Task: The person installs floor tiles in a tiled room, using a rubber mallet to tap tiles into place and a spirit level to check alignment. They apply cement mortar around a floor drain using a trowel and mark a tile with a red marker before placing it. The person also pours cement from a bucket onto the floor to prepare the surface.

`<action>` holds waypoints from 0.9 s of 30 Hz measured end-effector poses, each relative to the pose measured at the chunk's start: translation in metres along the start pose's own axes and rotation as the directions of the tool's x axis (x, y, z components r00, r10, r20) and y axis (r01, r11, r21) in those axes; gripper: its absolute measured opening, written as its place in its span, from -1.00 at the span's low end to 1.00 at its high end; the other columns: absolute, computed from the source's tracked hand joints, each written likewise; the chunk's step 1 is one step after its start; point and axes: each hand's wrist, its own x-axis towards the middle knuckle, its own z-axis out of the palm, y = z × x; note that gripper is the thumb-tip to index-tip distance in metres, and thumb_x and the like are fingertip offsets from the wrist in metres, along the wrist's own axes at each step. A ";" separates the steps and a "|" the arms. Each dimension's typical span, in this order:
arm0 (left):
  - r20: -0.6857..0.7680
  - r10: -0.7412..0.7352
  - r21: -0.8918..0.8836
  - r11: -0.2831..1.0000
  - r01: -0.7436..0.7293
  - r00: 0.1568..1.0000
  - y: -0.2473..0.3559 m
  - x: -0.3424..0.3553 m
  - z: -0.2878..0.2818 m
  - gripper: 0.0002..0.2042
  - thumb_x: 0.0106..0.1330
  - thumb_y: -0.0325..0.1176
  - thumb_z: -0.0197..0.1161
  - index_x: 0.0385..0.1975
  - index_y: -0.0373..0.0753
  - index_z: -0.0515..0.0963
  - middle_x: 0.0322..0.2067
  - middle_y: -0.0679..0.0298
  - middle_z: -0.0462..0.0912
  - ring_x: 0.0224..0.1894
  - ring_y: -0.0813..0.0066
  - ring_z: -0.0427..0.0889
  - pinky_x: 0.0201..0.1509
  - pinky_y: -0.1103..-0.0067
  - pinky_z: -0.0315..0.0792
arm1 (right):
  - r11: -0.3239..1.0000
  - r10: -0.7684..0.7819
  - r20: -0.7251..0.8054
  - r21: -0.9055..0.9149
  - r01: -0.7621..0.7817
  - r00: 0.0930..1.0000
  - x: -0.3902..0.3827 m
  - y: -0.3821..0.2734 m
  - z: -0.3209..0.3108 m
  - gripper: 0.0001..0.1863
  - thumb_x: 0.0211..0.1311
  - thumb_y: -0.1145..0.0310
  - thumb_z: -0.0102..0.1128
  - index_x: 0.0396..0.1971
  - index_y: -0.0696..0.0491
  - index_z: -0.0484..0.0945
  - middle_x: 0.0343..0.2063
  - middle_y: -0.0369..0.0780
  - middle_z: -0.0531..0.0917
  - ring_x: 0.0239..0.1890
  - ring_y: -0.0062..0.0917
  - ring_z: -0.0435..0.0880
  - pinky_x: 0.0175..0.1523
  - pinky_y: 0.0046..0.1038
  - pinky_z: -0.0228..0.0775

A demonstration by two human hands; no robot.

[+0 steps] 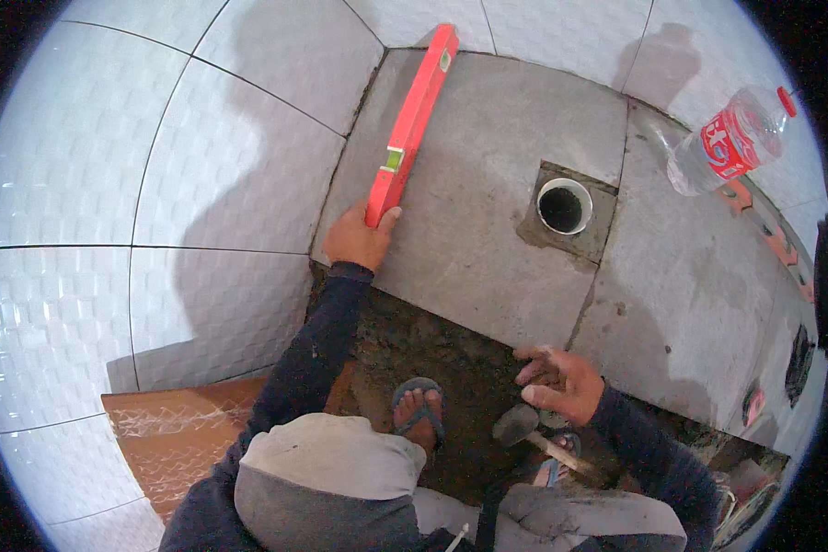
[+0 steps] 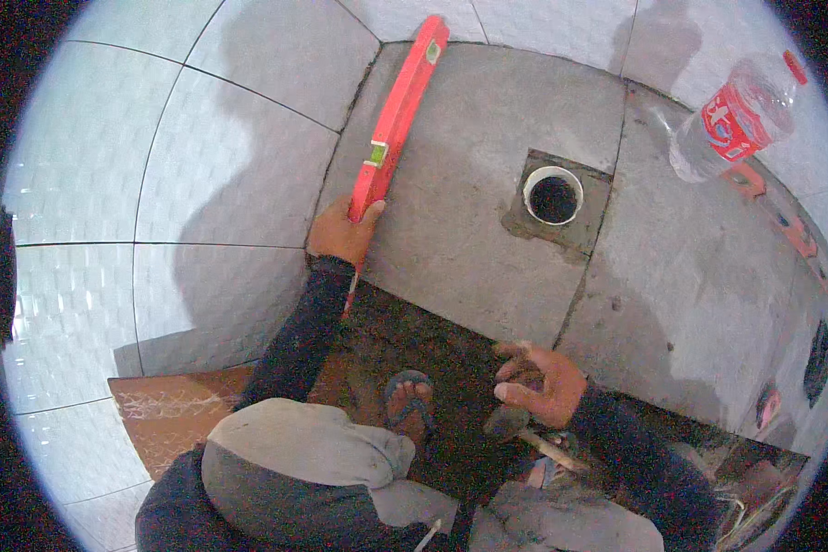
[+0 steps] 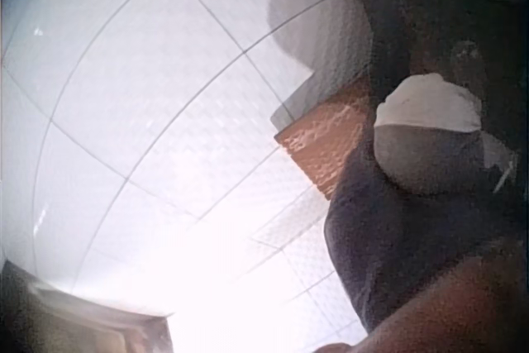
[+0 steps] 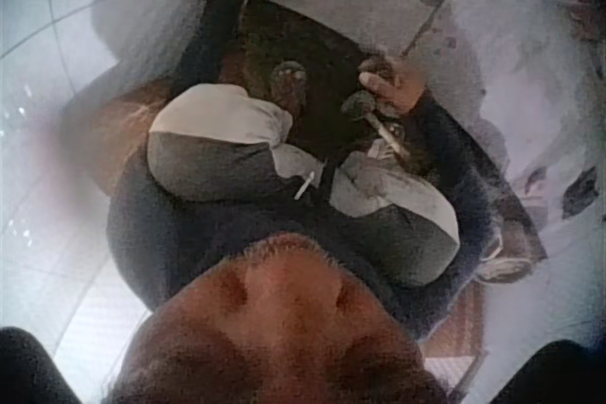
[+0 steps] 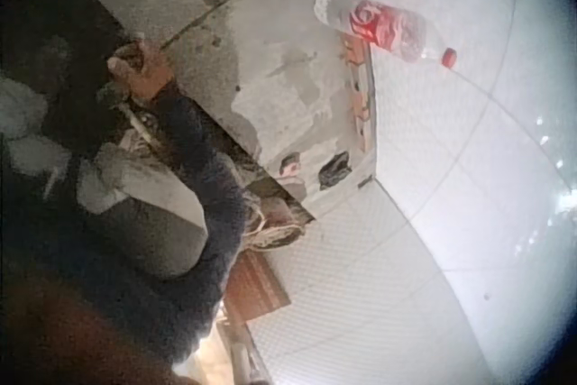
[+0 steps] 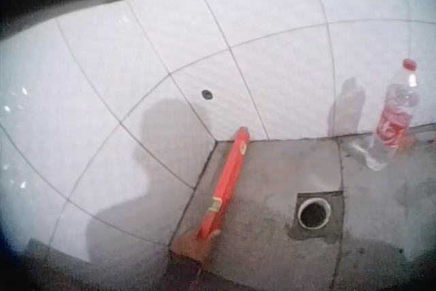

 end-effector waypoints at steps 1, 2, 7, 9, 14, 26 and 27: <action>-0.014 0.003 0.011 1.000 -0.003 1.000 0.000 0.003 0.004 -0.49 0.10 0.20 0.31 -0.22 -0.14 0.64 -0.38 0.07 0.68 -0.28 0.02 0.65 -0.24 0.22 0.46 | 0.998 0.062 0.030 0.012 -0.063 0.998 -0.002 0.002 0.002 -0.34 0.21 0.18 0.31 0.24 0.14 0.32 -0.17 -0.14 0.63 -0.14 -0.45 0.65 0.02 -0.39 0.49; 0.022 -0.023 0.028 0.999 0.022 1.000 -0.001 0.004 0.007 -0.49 0.10 0.21 0.31 -0.21 -0.14 0.64 -0.38 0.07 0.68 -0.27 0.01 0.65 -0.24 0.20 0.46 | 1.000 0.003 0.011 0.014 -0.004 1.000 -0.004 0.004 0.004 -0.36 0.21 0.19 0.31 0.23 0.14 0.33 -0.18 -0.14 0.63 -0.15 -0.46 0.65 0.01 -0.40 0.49; 0.009 0.012 0.035 0.999 -0.012 1.000 -0.013 0.011 0.009 -0.23 0.03 0.30 0.32 0.02 -0.31 0.55 -0.15 -0.04 0.65 -0.06 0.01 0.63 -0.01 0.25 0.48 | 0.998 0.065 0.011 0.003 -0.065 0.998 -0.006 0.006 0.005 -0.39 0.20 0.23 0.30 0.20 0.14 0.35 -0.20 -0.15 0.64 -0.19 -0.48 0.66 -0.04 -0.41 0.50; -0.020 0.003 -0.008 1.000 -0.004 1.000 -0.020 0.014 0.007 -0.13 0.01 0.32 0.33 0.10 -0.40 0.48 -0.05 -0.07 0.62 0.03 0.03 0.60 0.08 0.28 0.46 | 0.999 0.054 -0.028 0.000 -0.054 0.998 -0.007 0.008 0.005 -0.40 0.19 0.23 0.31 0.19 0.14 0.38 -0.27 -0.17 0.66 -0.24 -0.49 0.67 -0.08 -0.41 0.51; 0.070 -0.173 -0.214 0.959 0.185 0.982 -0.043 0.013 -0.004 -0.13 0.09 0.26 0.31 0.16 -0.47 0.43 0.02 -0.08 0.59 0.09 0.08 0.58 0.17 0.34 0.42 | 0.991 0.129 -0.024 -0.041 -0.130 0.991 -0.023 0.026 0.012 -0.48 0.18 0.25 0.32 0.10 0.15 0.46 -0.41 -0.21 0.68 -0.35 -0.53 0.66 -0.18 -0.44 0.50; 0.041 -0.175 -0.383 0.906 0.177 0.984 -0.087 0.036 -0.006 -0.54 0.40 -0.03 0.04 -0.07 -0.35 0.58 -0.23 -0.03 0.68 -0.15 0.11 0.66 -0.06 0.35 0.44 | 0.917 0.306 -0.121 -0.228 -0.326 0.944 -0.030 0.053 0.026 -0.60 0.15 0.34 0.33 -0.02 0.16 0.56 -0.40 -0.21 0.70 -0.38 -0.59 0.65 -0.22 -0.47 0.49; 0.058 -0.175 -0.396 0.900 0.183 0.983 -0.089 0.037 -0.004 -0.55 0.39 -0.04 0.05 -0.08 -0.36 0.58 -0.22 -0.03 0.68 -0.15 0.10 0.66 -0.05 0.35 0.44 | 0.955 0.228 -0.140 -0.161 -0.249 0.964 -0.030 0.051 0.026 -0.60 0.14 0.33 0.33 -0.03 0.15 0.56 -0.41 -0.22 0.70 -0.39 -0.58 0.65 -0.22 -0.46 0.49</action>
